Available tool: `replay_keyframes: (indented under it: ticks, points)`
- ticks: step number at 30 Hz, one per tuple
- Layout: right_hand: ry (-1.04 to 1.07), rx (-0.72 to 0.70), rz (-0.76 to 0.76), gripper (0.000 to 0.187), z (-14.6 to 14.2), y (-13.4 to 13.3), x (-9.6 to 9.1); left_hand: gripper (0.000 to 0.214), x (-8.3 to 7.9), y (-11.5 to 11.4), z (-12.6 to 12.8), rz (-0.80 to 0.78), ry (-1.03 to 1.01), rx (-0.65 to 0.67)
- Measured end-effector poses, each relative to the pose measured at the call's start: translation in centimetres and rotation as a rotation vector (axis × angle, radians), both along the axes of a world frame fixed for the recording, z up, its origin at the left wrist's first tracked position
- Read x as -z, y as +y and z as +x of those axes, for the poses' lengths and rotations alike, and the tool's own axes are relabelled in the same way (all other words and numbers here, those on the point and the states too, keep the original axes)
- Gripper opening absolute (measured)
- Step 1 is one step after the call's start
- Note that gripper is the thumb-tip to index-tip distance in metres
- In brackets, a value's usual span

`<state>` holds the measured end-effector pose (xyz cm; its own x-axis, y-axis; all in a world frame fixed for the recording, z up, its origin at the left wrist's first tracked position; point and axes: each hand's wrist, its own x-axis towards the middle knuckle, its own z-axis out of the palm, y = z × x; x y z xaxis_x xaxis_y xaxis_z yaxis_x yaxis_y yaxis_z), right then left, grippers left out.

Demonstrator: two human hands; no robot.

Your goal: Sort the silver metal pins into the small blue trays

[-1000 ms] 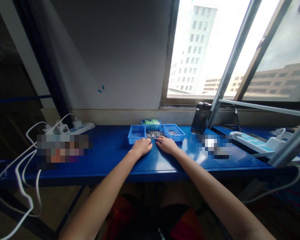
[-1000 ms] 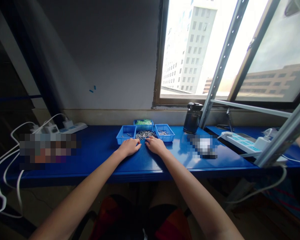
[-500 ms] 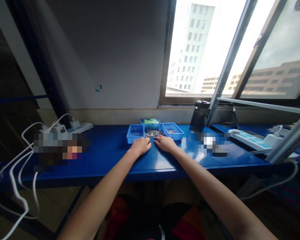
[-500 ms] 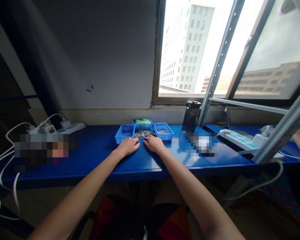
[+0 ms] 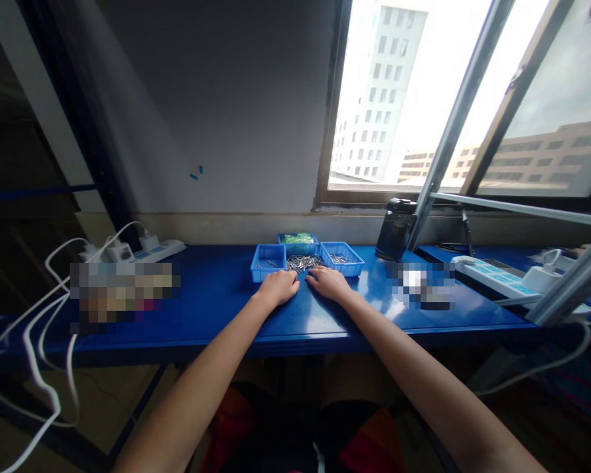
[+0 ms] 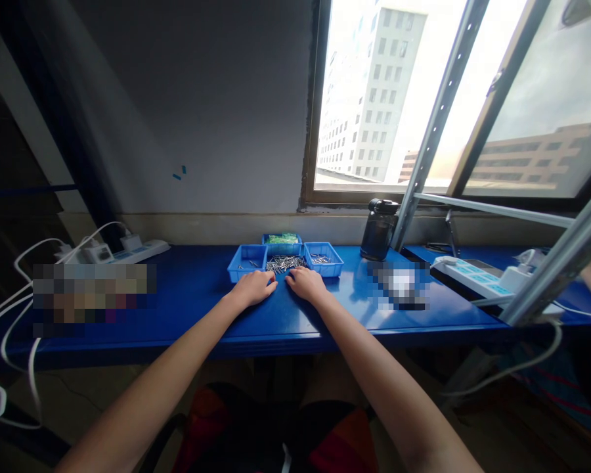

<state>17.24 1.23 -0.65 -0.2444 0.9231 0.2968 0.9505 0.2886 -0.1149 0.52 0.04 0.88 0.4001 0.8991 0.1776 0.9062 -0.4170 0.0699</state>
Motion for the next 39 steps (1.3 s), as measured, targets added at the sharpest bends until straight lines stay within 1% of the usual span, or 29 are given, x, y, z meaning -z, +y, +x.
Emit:
replay_keyframes:
  ticks: [4, 19, 28, 39]
  points:
    - [0.003, 0.002, 0.001, 0.038, 0.10, 0.10, 0.09, 0.029, 0.12, 0.09, -0.04, 0.017, -0.001, 0.011]
    - [-0.058, 0.061, -0.045, 0.043, -0.04, 0.12, -0.01, 0.030, -0.13, -0.03, 0.01, -0.006, 0.011, 0.009]
    - [-0.054, 0.086, -0.050, 0.043, -0.09, 0.34, 0.01, 0.029, -0.40, -0.31, 0.02, -0.024, 0.011, 0.010]
    - [-0.059, 0.099, -0.050, 0.043, -0.16, 0.31, -0.11, 0.029, -0.14, -0.08, -0.04, 0.005, 0.009, 0.020]
